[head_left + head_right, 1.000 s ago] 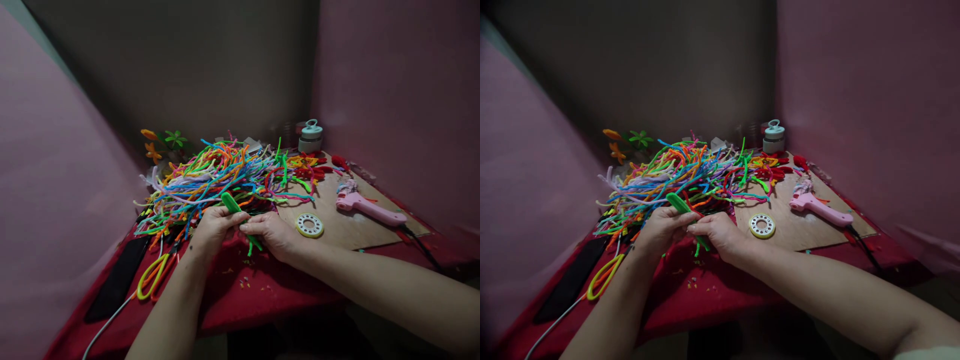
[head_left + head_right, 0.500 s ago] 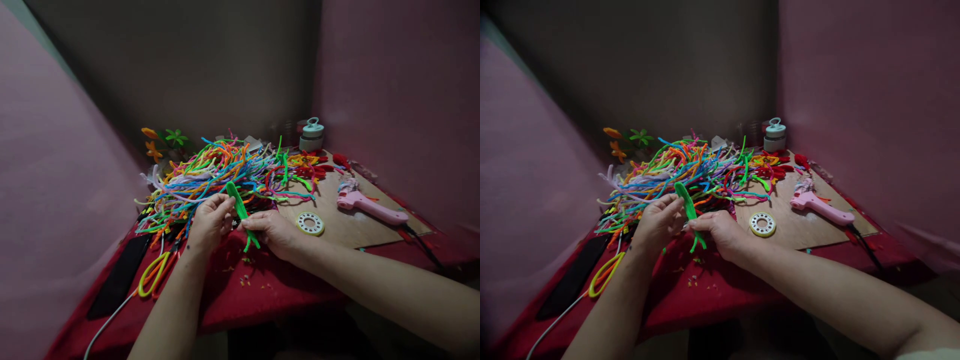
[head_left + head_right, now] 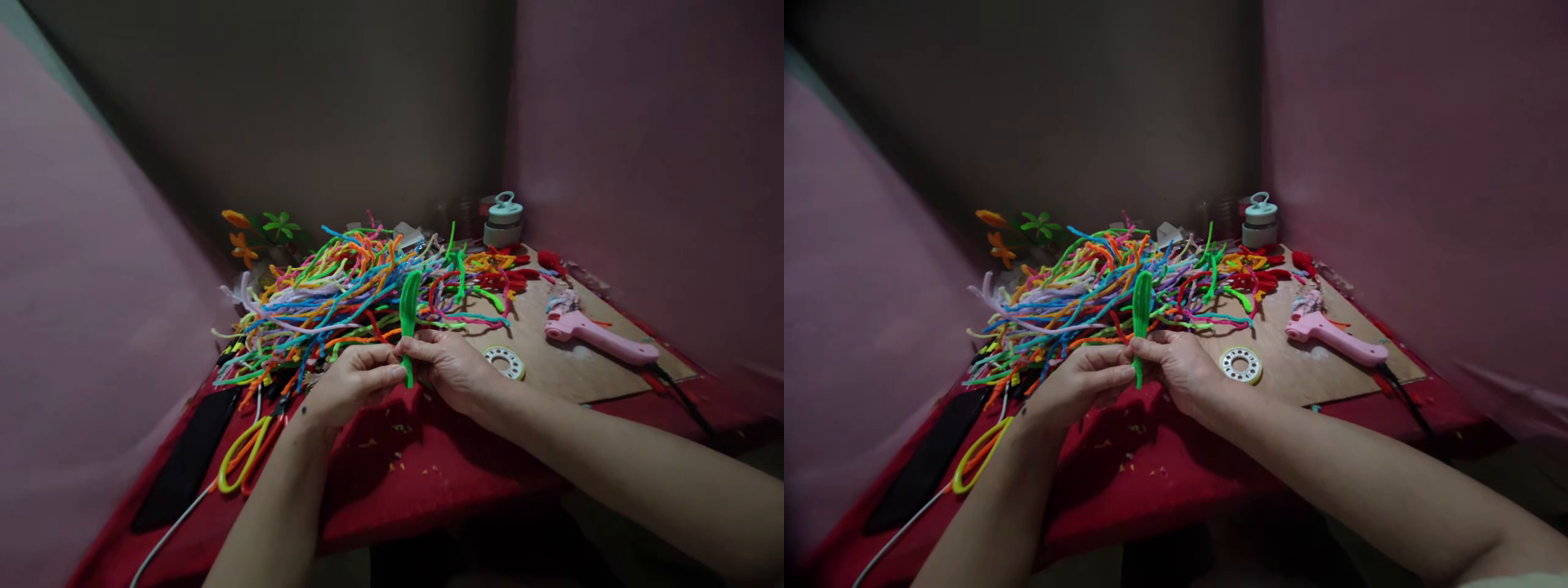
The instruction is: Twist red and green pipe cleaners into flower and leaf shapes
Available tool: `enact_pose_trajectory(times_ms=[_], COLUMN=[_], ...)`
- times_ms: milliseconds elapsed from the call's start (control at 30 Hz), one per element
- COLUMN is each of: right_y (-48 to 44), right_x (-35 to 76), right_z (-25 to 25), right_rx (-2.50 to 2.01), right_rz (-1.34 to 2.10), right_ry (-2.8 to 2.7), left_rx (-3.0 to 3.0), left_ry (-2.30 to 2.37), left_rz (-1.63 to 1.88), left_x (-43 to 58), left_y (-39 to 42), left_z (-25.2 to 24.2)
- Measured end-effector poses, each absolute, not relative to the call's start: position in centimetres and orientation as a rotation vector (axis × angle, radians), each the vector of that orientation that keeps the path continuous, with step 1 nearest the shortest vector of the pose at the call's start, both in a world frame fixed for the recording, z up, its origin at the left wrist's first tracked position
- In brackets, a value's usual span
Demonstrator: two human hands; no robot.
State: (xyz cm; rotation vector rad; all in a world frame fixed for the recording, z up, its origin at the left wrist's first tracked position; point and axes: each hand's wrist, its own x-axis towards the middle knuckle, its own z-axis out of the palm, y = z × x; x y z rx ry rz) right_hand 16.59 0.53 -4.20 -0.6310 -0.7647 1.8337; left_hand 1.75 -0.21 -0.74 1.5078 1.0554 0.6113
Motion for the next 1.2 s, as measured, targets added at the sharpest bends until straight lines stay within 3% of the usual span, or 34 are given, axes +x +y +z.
enact_pose_trajectory(times_ms=[533,800,1200], right_y=[0.2,-0.3,-0.9], right_x=[16.5,16.4,16.6], right_z=[-3.8,-4.4,-4.0], right_rx=[-0.621,-0.695,-0.674], right_rz=[1.985,1.976,2.087], right_ry=[-0.757,-0.937,-1.156], left_rx=[1.404,1.180,1.080], left_ry=[0.884,0.979,0.840], left_rz=[0.544,0.930,0.930], left_x=[0.7,1.3,0.4], left_y=[0.3,0.7,0.6], left_z=[-1.3,-1.3,-1.2])
